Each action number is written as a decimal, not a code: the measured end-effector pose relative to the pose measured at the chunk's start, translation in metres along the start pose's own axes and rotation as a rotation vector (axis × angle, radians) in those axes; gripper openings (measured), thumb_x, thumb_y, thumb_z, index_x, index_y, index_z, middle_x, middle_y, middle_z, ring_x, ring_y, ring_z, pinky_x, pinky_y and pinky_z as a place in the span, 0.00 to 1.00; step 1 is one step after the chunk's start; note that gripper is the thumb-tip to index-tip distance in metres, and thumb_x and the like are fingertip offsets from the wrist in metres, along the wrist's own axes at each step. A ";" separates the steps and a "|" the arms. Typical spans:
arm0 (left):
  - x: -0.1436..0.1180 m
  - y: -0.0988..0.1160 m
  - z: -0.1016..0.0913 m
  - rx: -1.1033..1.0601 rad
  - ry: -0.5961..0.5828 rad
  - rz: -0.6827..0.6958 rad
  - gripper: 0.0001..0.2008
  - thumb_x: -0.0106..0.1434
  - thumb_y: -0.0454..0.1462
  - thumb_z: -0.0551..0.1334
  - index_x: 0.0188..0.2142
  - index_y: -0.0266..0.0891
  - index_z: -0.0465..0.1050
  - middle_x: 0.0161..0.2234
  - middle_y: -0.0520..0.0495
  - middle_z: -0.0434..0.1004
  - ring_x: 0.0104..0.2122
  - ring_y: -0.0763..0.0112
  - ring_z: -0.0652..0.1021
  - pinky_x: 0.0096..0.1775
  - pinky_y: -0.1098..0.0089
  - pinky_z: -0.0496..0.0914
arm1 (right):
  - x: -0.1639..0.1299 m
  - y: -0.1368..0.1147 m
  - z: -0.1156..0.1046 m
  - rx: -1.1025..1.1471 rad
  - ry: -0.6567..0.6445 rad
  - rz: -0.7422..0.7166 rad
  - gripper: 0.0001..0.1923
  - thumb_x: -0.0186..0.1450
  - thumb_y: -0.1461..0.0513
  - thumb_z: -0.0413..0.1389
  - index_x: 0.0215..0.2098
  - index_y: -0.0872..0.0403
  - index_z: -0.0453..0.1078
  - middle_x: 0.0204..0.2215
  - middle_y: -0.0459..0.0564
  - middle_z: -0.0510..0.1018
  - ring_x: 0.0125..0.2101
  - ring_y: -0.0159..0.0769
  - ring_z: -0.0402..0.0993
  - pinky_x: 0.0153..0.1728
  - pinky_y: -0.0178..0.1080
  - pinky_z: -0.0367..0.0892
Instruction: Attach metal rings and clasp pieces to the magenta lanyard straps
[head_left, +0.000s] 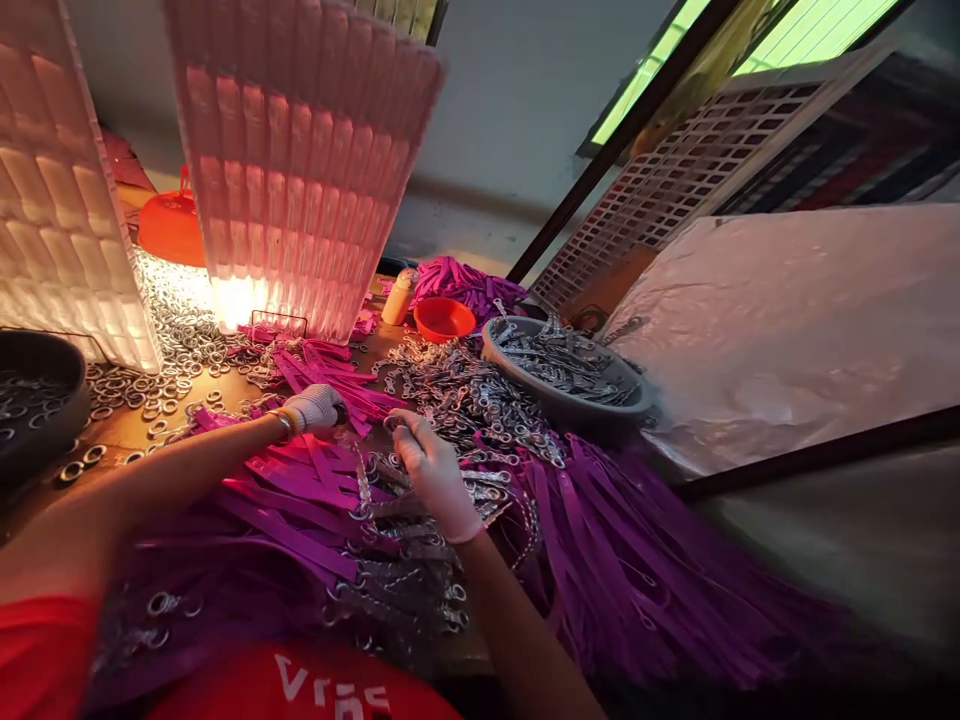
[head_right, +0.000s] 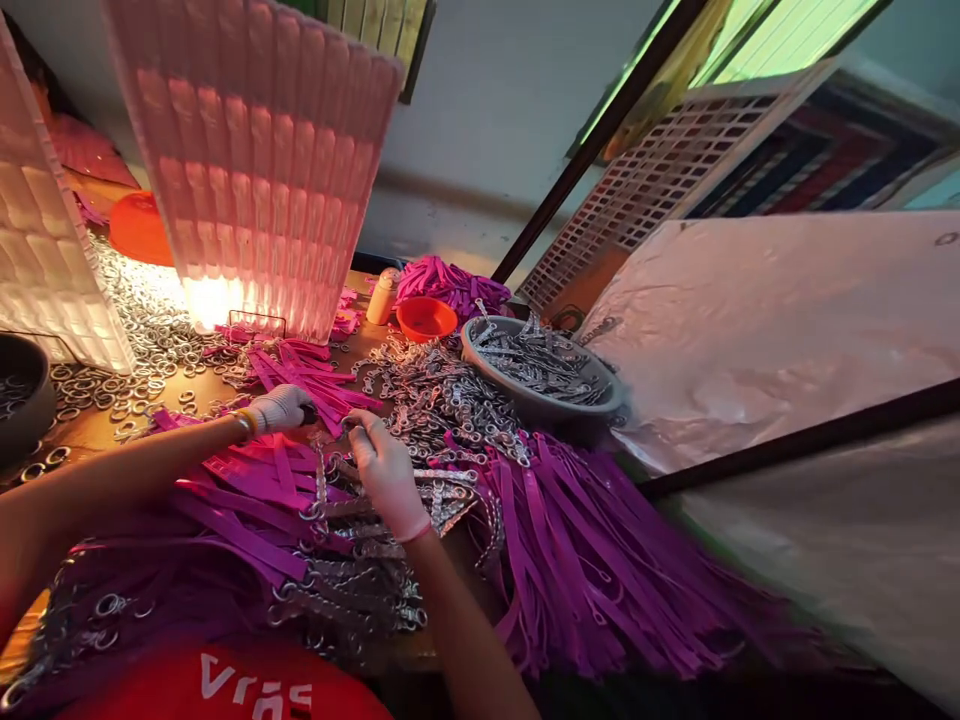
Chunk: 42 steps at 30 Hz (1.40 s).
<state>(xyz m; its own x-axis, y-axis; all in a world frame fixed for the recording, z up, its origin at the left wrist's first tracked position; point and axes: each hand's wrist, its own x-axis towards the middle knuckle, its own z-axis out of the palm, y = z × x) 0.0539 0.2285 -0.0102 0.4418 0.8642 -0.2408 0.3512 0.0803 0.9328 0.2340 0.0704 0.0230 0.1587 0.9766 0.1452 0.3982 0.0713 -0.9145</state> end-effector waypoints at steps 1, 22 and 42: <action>-0.012 0.006 -0.008 -0.009 -0.004 0.017 0.08 0.63 0.35 0.67 0.28 0.33 0.74 0.20 0.53 0.69 0.17 0.80 0.66 0.19 0.78 0.60 | 0.001 -0.004 0.004 -0.041 -0.012 -0.067 0.18 0.68 0.53 0.51 0.50 0.51 0.74 0.37 0.48 0.80 0.35 0.37 0.73 0.40 0.38 0.67; -0.131 -0.004 -0.002 0.126 0.079 0.405 0.07 0.51 0.26 0.68 0.24 0.38 0.78 0.23 0.48 0.73 0.24 0.73 0.67 0.26 0.76 0.57 | -0.018 -0.031 0.060 -0.816 -0.136 -0.338 0.16 0.73 0.63 0.47 0.53 0.55 0.72 0.44 0.56 0.82 0.42 0.42 0.78 0.41 0.36 0.65; -0.122 -0.021 -0.006 -0.236 -0.141 0.066 0.10 0.54 0.40 0.64 0.29 0.33 0.77 0.27 0.47 0.75 0.25 0.73 0.69 0.29 0.72 0.64 | -0.019 -0.046 0.053 -1.051 -0.389 -0.371 0.19 0.73 0.50 0.49 0.46 0.56 0.72 0.35 0.56 0.82 0.34 0.44 0.78 0.31 0.38 0.61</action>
<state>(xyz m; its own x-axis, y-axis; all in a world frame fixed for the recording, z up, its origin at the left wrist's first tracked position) -0.0126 0.1244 0.0018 0.5735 0.7953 -0.1967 0.1234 0.1535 0.9804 0.1648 0.0598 0.0425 -0.3375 0.9402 0.0456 0.9390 0.3396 -0.0542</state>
